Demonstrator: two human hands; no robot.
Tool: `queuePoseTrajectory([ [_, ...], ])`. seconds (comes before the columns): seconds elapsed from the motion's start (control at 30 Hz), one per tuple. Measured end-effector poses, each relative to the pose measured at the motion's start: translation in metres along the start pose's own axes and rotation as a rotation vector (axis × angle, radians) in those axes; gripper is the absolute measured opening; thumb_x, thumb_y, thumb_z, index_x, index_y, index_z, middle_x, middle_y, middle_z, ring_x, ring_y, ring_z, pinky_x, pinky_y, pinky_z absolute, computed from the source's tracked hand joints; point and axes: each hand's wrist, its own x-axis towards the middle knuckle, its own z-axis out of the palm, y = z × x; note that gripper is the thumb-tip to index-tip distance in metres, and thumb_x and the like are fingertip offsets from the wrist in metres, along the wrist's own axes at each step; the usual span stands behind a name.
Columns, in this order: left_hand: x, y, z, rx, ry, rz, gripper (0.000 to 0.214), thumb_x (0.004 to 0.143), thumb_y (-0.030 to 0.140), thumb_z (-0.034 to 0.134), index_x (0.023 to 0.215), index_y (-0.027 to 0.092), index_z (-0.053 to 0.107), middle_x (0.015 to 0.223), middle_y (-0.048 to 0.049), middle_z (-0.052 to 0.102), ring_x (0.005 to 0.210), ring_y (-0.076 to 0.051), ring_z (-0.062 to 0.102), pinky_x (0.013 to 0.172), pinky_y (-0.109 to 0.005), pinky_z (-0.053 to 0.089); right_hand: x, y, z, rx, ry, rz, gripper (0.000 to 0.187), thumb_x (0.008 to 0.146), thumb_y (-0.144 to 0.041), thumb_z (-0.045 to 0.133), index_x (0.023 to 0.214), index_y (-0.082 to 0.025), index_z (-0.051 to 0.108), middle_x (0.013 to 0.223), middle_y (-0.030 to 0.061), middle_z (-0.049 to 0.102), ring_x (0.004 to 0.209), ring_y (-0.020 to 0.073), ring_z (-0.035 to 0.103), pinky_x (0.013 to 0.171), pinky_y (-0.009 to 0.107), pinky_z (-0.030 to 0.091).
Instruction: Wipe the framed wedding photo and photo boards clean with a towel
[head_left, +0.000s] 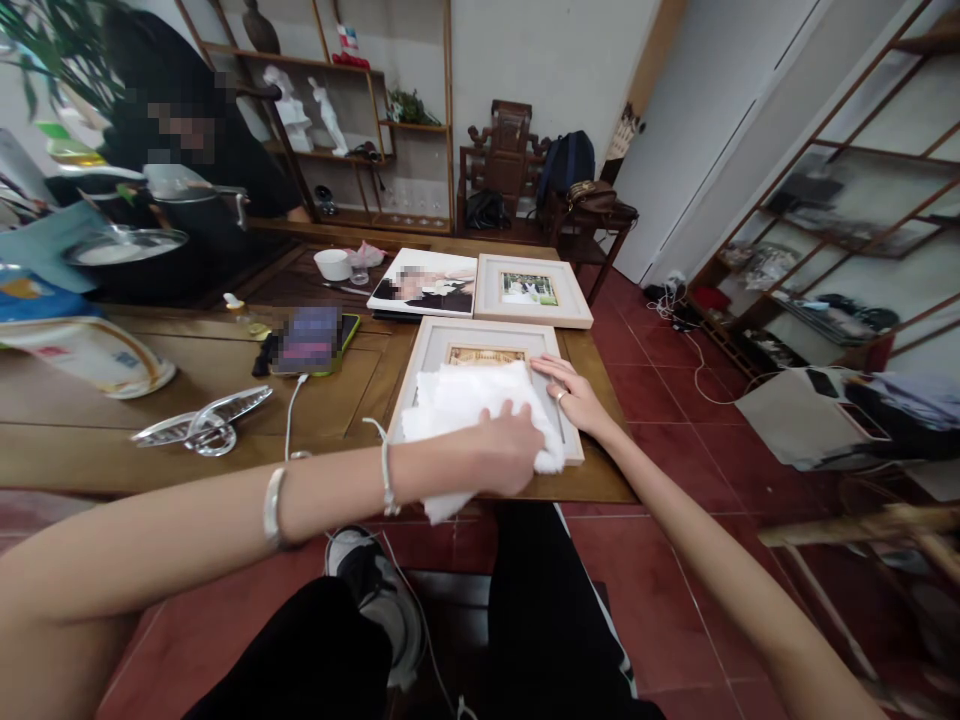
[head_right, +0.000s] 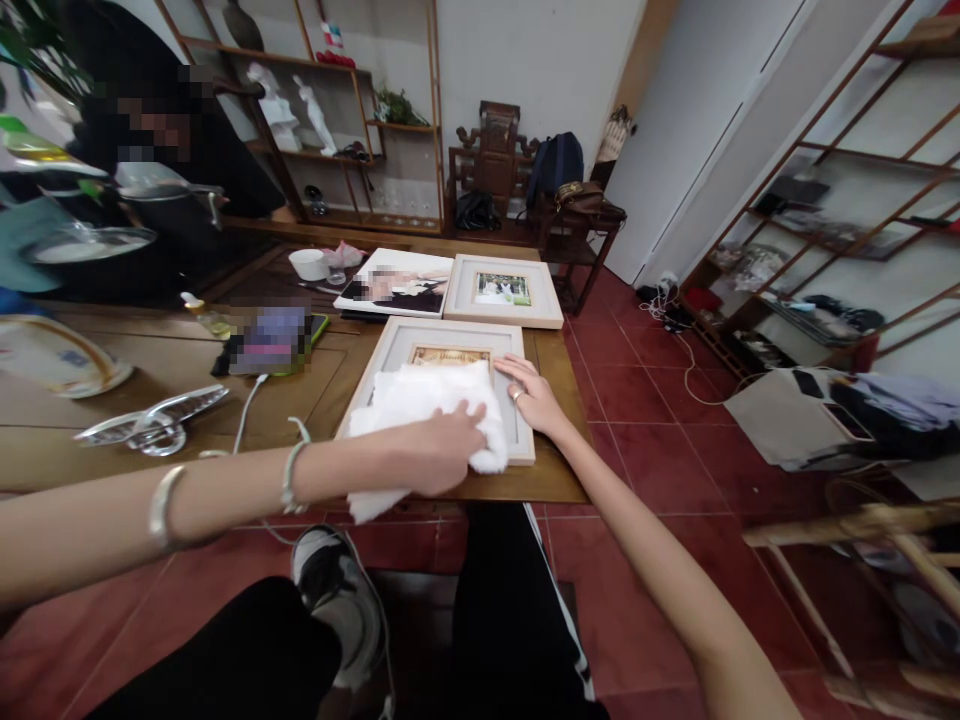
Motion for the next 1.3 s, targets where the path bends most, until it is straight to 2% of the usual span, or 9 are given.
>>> queuePoseTrajectory([
  [0.13,-0.010,0.015,0.005,-0.062,0.033,0.033,0.046,0.079,0.007,0.056,0.123,0.016,0.060,0.154,-0.0190,0.031,0.142,-0.042,0.025,0.107,-0.060,0.035,0.000,0.000,0.000,0.000,0.005,-0.005,0.044,0.081,-0.015,0.049,0.119,-0.029,0.067,0.135,0.0024,0.059,0.137,0.0233,0.041,0.119,0.050,0.024],
  [0.27,0.023,0.004,-0.008,-0.092,0.033,-0.182,0.048,0.078,-0.003,0.052,0.124,0.008,0.059,0.157,-0.0248,0.018,0.145,-0.044,0.009,0.111,-0.067,0.020,0.002,0.005,-0.001,0.003,0.010,-0.026,0.045,0.080,-0.017,0.050,0.121,-0.028,0.066,0.136,0.0033,0.059,0.136,0.0235,0.043,0.117,0.050,0.027],
  [0.4,0.040,-0.004,-0.017,-0.088,0.048,-0.217,0.048,0.080,-0.006,0.046,0.124,0.007,0.059,0.158,-0.0265,0.010,0.144,-0.044,0.005,0.111,-0.068,0.018,0.003,0.010,-0.002,0.018,0.039,-0.044,0.046,0.079,-0.018,0.051,0.122,-0.028,0.066,0.137,0.0031,0.058,0.135,0.0236,0.044,0.118,0.048,0.027],
  [0.63,-0.007,-0.008,-0.007,-0.004,0.005,-0.005,0.043,0.076,-0.006,0.048,0.112,0.010,0.066,0.156,-0.0240,0.020,0.143,-0.045,0.015,0.105,-0.071,0.027,0.002,0.003,-0.001,0.009,0.035,0.007,0.049,0.077,-0.014,0.051,0.122,-0.028,0.066,0.136,0.0022,0.059,0.137,0.0241,0.042,0.118,0.049,0.024],
  [0.93,-0.053,-0.063,-0.006,0.176,-0.142,-0.213,0.042,0.075,-0.008,0.043,0.106,0.008,0.066,0.153,-0.0267,0.027,0.142,-0.042,0.026,0.101,-0.064,0.038,0.001,-0.004,-0.001,0.017,0.020,0.022,0.051,0.077,-0.011,0.047,0.122,-0.028,0.066,0.135,0.0024,0.060,0.137,0.0218,0.042,0.119,0.048,0.023],
  [1.07,-0.024,-0.088,-0.014,0.107,0.009,-0.235,0.043,0.077,-0.001,0.043,0.113,0.009,0.063,0.143,-0.0255,0.045,0.129,-0.038,0.049,0.095,-0.051,0.047,0.001,-0.003,-0.002,0.009,0.011,0.018,0.051,0.077,-0.012,0.048,0.122,-0.029,0.066,0.136,0.0017,0.059,0.139,0.0223,0.039,0.119,0.049,0.023],
  [1.17,0.023,-0.097,-0.020,0.113,0.237,-0.219,0.042,0.082,0.006,0.043,0.121,0.008,0.057,0.142,-0.0253,0.044,0.135,-0.037,0.040,0.101,-0.050,0.042,0.001,0.000,-0.003,0.009,0.007,-0.021,0.050,0.077,-0.013,0.050,0.122,-0.028,0.066,0.135,0.0026,0.060,0.138,0.0236,0.040,0.118,0.050,0.024],
  [1.23,0.056,-0.097,-0.023,0.119,0.335,-0.099,0.044,0.081,0.005,0.045,0.123,0.009,0.055,0.145,-0.0222,0.042,0.142,-0.035,0.028,0.108,-0.052,0.034,0.001,0.003,-0.002,0.002,0.008,-0.039,0.050,0.076,-0.014,0.050,0.121,-0.028,0.066,0.134,0.0027,0.061,0.137,0.0241,0.041,0.118,0.050,0.025],
  [1.3,0.084,-0.093,-0.023,0.115,0.372,0.040,0.045,0.079,0.002,0.046,0.121,0.011,0.056,0.140,-0.0184,0.049,0.140,-0.031,0.032,0.110,-0.047,0.032,0.001,0.005,-0.001,-0.008,0.016,-0.034,0.050,0.075,-0.014,0.050,0.120,-0.027,0.066,0.134,0.0027,0.061,0.136,0.0243,0.042,0.117,0.049,0.027],
])
